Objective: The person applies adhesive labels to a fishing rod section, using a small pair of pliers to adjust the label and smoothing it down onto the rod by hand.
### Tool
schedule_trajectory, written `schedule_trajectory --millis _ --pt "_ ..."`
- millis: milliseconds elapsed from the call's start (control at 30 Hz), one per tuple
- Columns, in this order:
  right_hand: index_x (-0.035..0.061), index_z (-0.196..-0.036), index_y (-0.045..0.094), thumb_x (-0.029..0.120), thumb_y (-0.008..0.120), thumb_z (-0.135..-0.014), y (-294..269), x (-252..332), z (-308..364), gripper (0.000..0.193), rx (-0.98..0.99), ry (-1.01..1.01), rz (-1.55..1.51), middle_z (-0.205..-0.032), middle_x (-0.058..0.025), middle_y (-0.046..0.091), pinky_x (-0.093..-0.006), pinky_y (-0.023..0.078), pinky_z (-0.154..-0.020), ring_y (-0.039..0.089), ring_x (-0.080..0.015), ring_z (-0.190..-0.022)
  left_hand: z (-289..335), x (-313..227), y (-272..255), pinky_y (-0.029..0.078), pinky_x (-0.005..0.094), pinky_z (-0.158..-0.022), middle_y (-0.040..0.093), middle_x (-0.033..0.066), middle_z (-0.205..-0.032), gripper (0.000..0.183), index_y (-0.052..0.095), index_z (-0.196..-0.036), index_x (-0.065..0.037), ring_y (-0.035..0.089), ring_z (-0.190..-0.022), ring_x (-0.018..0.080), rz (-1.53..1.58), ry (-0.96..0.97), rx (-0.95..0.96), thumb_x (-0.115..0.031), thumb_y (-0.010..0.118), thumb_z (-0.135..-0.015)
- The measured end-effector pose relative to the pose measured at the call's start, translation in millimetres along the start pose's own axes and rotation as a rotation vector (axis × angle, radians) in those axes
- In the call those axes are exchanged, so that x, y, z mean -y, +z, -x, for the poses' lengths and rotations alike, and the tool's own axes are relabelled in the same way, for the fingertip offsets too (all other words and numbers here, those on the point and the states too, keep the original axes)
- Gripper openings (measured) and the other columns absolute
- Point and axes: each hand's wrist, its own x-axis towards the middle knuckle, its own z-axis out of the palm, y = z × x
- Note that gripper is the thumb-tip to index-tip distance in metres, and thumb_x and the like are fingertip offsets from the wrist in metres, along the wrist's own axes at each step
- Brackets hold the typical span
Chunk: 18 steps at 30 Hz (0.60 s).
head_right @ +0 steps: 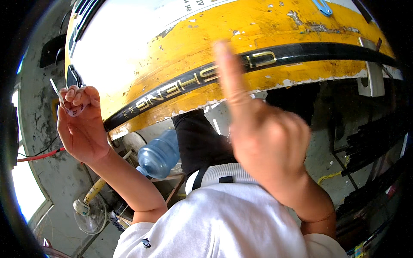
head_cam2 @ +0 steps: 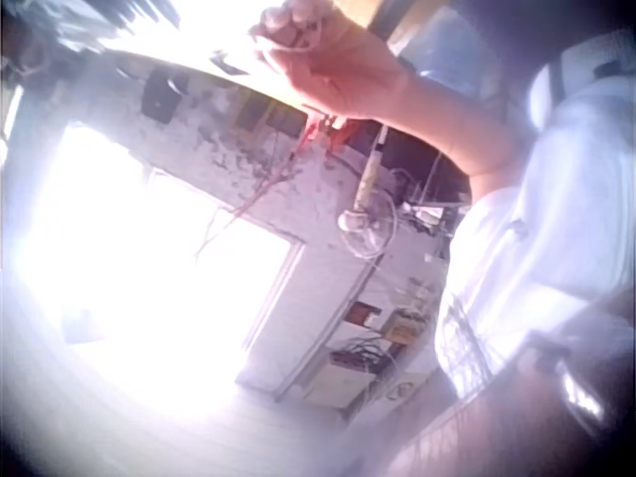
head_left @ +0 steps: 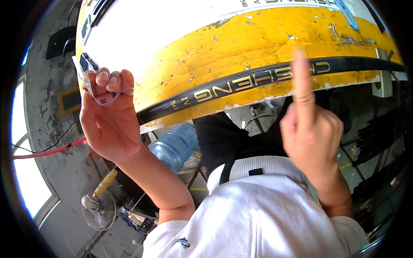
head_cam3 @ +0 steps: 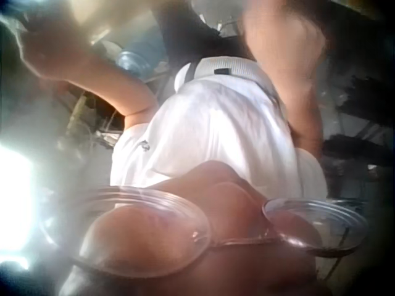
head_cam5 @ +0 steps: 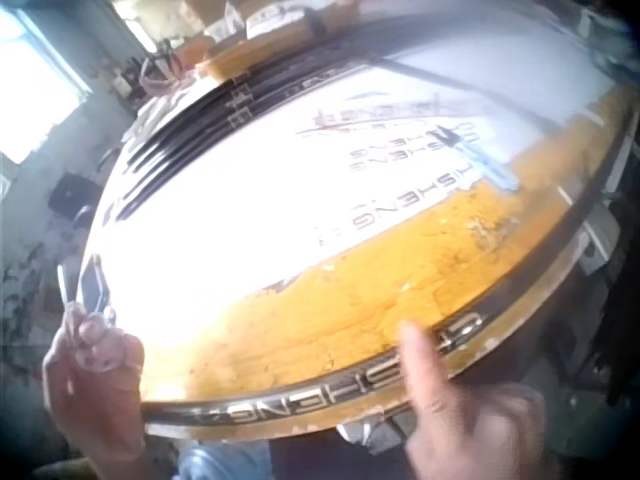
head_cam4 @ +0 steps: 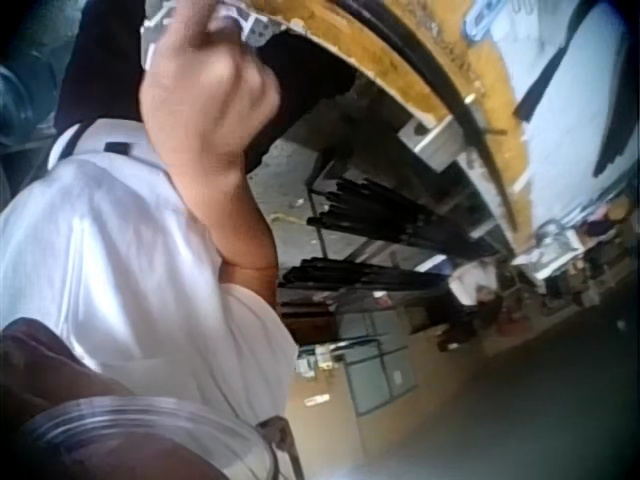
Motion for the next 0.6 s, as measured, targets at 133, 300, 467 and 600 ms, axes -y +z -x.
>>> schedule_trajectory --millis 133,300,467,600 --pt "-0.002 -0.14 0.038 -0.007 0.057 -0.076 -14.8 -19.2 2.8 0.067 -0.109 0.067 0.02 -0.115 -0.013 0.061 -0.0267 0.043 -0.048 0.049 -0.0148 -0.049 -0.6 2.1 -1.4 0.034 0.0419 -0.102 0.053 0.0113 -0.105 0.026 0.048 -0.115 -0.001 0.05 -0.1 0.0204 0.02 0.016 0.004 -0.017 0.04 -0.097" --pt "-0.0019 -0.117 0.059 -0.004 0.068 -0.068 -20.8 -14.3 -21.9 0.049 -0.301 -0.286 -0.148 -0.085 -0.0053 0.061 -0.0269 0.039 -0.058 0.044 -0.0146 -0.061 -0.7 1.2 -6.8 0.035 0.0449 -0.105 0.055 0.0135 -0.108 0.029 0.049 -0.117 0.0 0.052 -0.104 0.0233 0.04 0.037 0.069 -0.019 0.037 -0.098" --pt "0.0031 -0.103 0.066 0.001 0.077 -0.059 1.5 -6.5 -43.4 0.045 -0.306 -0.375 -0.184 -0.08 -0.0026 0.058 -0.0277 0.039 -0.06 0.047 -0.0159 -0.063 -0.5 0.2 -12.0 0.035 0.0458 -0.106 0.054 0.0146 -0.11 0.032 0.047 -0.12 0.002 0.052 -0.105 0.0236 0.03 0.028 0.117 -0.019 0.037 -0.097" --pt "0.0056 -0.098 0.07 -0.001 0.077 -0.056 -0.7 -0.8 -43.5 0.043 -0.296 -0.301 -0.216 -0.076 -0.001 0.054 -0.0265 0.038 -0.058 0.046 -0.0148 -0.062 1.0 0.7 -14.5 0.033 0.047 -0.108 0.053 0.0158 -0.113 0.036 0.045 -0.123 0.004 0.052 -0.106 0.0239 0.004 0.043 0.148 -0.019 0.038 -0.096"
